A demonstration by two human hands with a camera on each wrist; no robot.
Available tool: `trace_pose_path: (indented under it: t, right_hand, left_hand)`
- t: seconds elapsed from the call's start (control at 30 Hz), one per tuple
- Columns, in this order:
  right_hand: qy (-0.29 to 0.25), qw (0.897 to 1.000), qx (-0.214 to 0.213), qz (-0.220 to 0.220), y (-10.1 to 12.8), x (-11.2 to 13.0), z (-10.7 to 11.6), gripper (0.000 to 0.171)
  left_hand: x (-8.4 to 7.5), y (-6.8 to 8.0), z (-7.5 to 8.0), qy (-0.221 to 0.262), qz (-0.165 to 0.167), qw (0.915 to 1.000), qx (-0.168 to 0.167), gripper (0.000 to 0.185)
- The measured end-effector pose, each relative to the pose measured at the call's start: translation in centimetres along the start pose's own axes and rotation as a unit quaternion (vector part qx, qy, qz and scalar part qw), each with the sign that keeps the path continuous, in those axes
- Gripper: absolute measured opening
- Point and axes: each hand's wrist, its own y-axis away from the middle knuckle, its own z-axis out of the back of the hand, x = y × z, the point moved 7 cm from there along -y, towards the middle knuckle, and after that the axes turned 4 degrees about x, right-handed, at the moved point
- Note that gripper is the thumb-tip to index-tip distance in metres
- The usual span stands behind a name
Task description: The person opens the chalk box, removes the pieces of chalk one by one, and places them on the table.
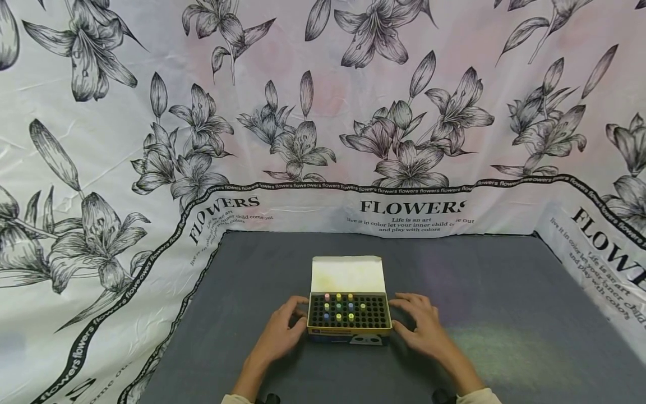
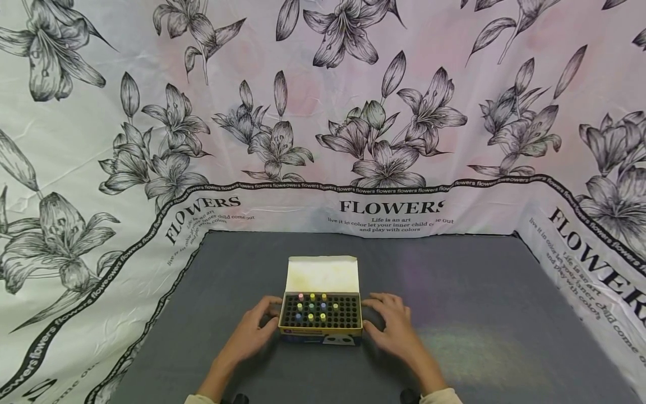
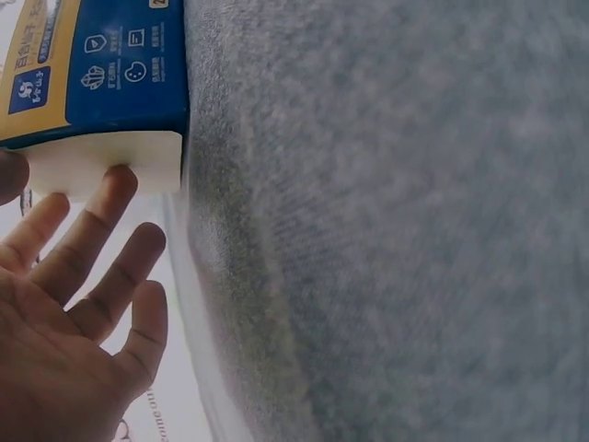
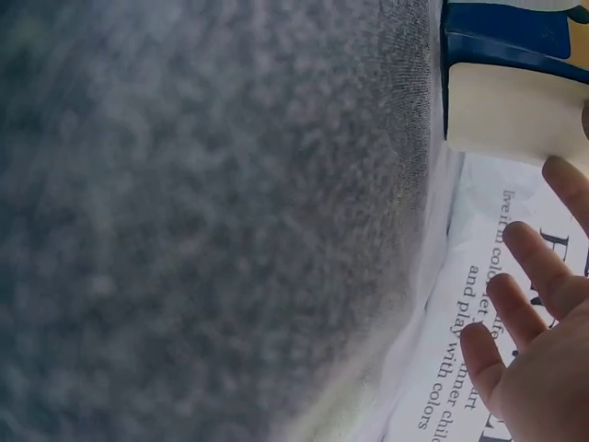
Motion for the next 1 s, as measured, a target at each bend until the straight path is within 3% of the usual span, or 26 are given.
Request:
trace_pose_path:
  t: [0.17, 0.37, 0.57, 0.73, 0.87, 1.0]
  right_hand:
    - [-0.005, 1.0, -0.006, 0.0, 0.1, -0.2, 0.4, 0.036]
    - [-0.008, 1.0, -0.019, 0.011, 0.2, -0.1, 1.5, 0.04]
    - [-0.013, 0.999, -0.044, 0.025, 0.3, 0.2, 2.7, 0.05]
    - [-0.024, 0.998, -0.057, 0.029, 0.0, 0.5, 3.2, 0.052]
    - [-0.031, 0.997, -0.067, 0.034, -0.2, 0.8, 3.4, 0.052]
    - [-0.038, 0.996, -0.072, 0.038, -0.4, 1.3, 3.4, 0.051]
  left_hand:
    - [0.1, 0.1, 0.3, -0.022, 0.002, 0.9997, -0.013, 0.033]
    - [0.1, 0.3, 1.0, -0.078, 0.001, 0.9952, -0.059, 0.029]
    - [-0.4, 0.5, 2.0, -0.142, -0.019, 0.9808, -0.132, 0.024]
    - [-1.2, 0.5, 2.5, -0.163, -0.037, 0.969, -0.181, 0.027]
    - [-1.9, 0.2, 2.1, -0.162, -0.052, 0.9712, -0.167, 0.041]
    - [-2.3, -0.2, 0.9, -0.148, -0.062, 0.9801, -0.117, 0.054]
